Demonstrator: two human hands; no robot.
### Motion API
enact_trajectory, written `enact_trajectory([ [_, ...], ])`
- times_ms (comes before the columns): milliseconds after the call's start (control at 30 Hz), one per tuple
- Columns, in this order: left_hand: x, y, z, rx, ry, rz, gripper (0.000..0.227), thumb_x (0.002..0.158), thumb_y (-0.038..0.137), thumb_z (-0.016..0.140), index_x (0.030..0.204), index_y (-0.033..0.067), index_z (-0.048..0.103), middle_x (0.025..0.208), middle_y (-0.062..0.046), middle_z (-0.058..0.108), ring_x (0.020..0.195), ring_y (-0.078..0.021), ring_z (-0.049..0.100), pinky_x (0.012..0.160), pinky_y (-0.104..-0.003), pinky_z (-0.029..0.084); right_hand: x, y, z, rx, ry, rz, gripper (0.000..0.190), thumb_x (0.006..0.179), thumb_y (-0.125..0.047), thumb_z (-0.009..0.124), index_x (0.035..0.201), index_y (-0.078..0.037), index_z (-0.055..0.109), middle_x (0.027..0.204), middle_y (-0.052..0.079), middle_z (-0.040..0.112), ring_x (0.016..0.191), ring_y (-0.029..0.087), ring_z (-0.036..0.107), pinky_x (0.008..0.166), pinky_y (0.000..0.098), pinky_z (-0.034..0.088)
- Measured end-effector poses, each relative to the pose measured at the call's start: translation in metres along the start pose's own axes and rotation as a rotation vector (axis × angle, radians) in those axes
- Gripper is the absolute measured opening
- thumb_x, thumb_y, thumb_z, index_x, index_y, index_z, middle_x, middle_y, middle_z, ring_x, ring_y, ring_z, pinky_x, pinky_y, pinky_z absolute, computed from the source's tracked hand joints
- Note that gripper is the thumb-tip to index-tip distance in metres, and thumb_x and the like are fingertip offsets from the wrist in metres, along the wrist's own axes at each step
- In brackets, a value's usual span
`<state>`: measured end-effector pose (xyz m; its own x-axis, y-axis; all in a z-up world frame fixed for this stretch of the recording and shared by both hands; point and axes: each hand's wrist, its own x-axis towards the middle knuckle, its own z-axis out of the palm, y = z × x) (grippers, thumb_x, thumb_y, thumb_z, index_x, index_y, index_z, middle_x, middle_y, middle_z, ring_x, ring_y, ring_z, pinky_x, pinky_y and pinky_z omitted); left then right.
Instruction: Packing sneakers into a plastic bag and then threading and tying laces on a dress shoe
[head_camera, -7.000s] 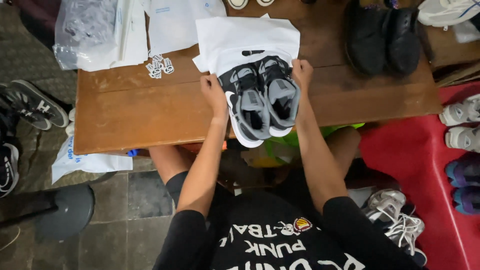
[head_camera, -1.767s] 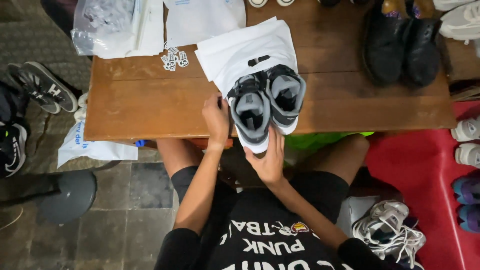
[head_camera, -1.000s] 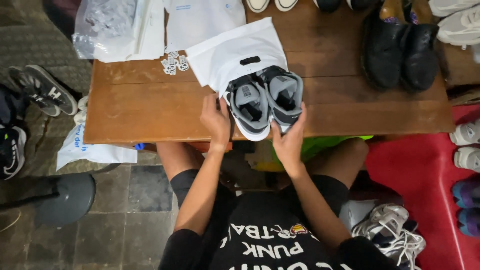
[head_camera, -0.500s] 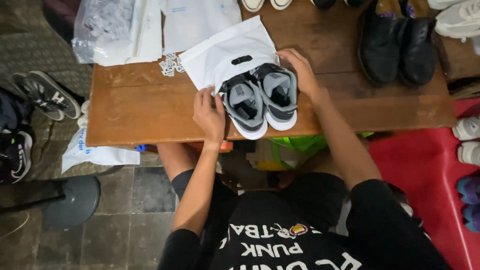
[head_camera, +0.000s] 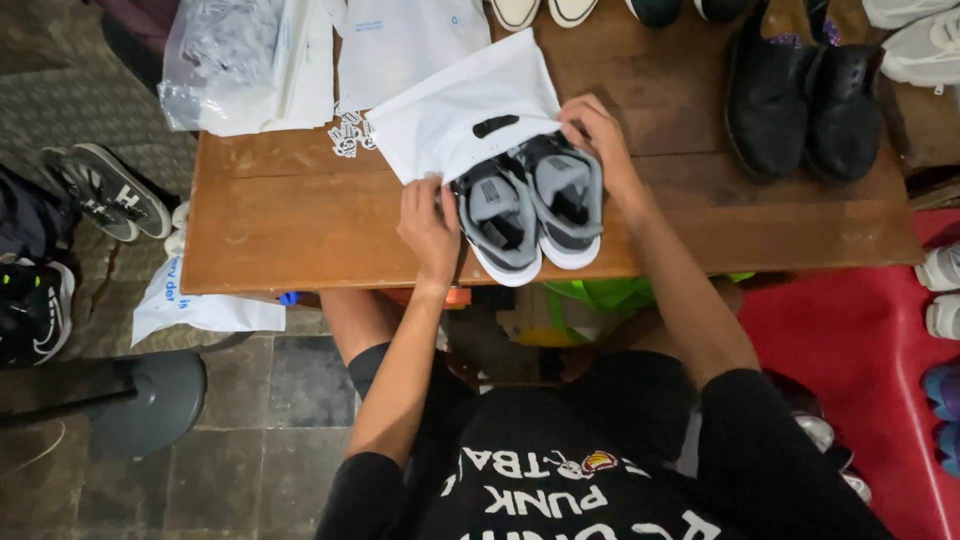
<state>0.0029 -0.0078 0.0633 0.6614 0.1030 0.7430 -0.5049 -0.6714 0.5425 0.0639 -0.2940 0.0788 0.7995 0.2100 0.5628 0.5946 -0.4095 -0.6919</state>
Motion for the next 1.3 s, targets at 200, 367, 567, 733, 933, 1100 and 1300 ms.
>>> enact_trajectory([
  [200,0.007,-0.01,0.011,0.047,-0.053,0.026,0.003,0.098,0.014,0.068,0.099,0.0118,0.068,0.089,-0.001,0.063,0.089,-0.0245,0.069,0.07,-0.035,0.059,-0.025,-0.003,-0.009,-0.023,0.018,0.049,0.007,0.107,-0.002,0.061,0.102,-0.005,0.056,0.107,0.014,0.056,0.105,0.03,0.059,0.097,0.042,0.047],
  [367,0.032,-0.008,-0.003,-0.014,-0.157,0.124,0.011,0.096,0.009,0.07,0.107,0.0113,0.07,0.095,-0.003,0.065,0.092,-0.0262,0.069,0.073,-0.038,0.06,0.002,-0.043,-0.027,-0.309,-0.216,-0.15,0.01,0.11,-0.008,0.057,0.119,-0.003,0.058,0.107,0.014,0.057,0.103,0.033,0.06,0.092,0.0406,0.049],
  [567,0.038,-0.018,0.006,-0.004,-0.181,0.191,0.002,0.096,0.017,0.074,0.098,0.0176,0.075,0.088,0.004,0.067,0.087,-0.0189,0.071,0.071,-0.032,0.06,0.022,-0.048,-0.034,-0.475,-0.383,-0.379,0.014,0.111,0.0,0.049,0.123,0.004,0.055,0.101,0.02,0.057,0.094,0.039,0.06,0.084,0.045,0.051],
  [733,0.053,-0.005,-0.003,-0.17,-0.23,0.313,0.005,0.099,0.005,0.072,0.1,-0.0004,0.073,0.094,-0.011,0.071,0.085,-0.0248,0.066,0.068,-0.034,0.053,0.021,0.004,-0.035,-0.475,-0.519,-0.233,0.017,0.099,0.004,0.057,0.116,0.0,0.059,0.106,0.012,0.059,0.098,0.028,0.057,0.079,0.0378,0.045],
  [933,0.05,0.001,-0.013,-0.141,-0.202,0.377,0.008,0.102,0.006,0.068,0.102,-0.0008,0.072,0.095,-0.012,0.069,0.085,-0.0254,0.065,0.067,-0.033,0.054,0.011,-0.006,-0.017,-0.145,-0.234,-0.112,0.012,0.104,0.011,0.056,0.101,0.002,0.064,0.093,0.006,0.051,0.077,0.015,0.049,0.068,0.0256,0.036],
  [1100,0.039,0.002,-0.005,-0.213,-0.217,0.233,0.009,0.101,0.008,0.068,0.103,0.0001,0.073,0.1,-0.012,0.071,0.093,-0.0264,0.066,0.078,-0.036,0.055,0.006,-0.029,-0.023,-0.26,-0.286,0.032,0.012,0.11,-0.008,0.053,0.1,-0.002,0.057,0.098,0.009,0.052,0.09,0.02,0.052,0.079,0.0306,0.04],
  [1300,0.056,0.008,-0.003,-0.251,-0.273,0.203,0.011,0.104,0.01,0.064,0.101,0.0005,0.069,0.093,-0.011,0.066,0.088,-0.0264,0.06,0.074,-0.036,0.049,0.024,0.024,-0.024,-0.623,-0.489,-0.363,0.045,0.08,0.018,0.064,0.117,-0.007,0.06,0.098,0.006,0.053,0.091,0.025,0.051,0.08,0.0345,0.043],
])
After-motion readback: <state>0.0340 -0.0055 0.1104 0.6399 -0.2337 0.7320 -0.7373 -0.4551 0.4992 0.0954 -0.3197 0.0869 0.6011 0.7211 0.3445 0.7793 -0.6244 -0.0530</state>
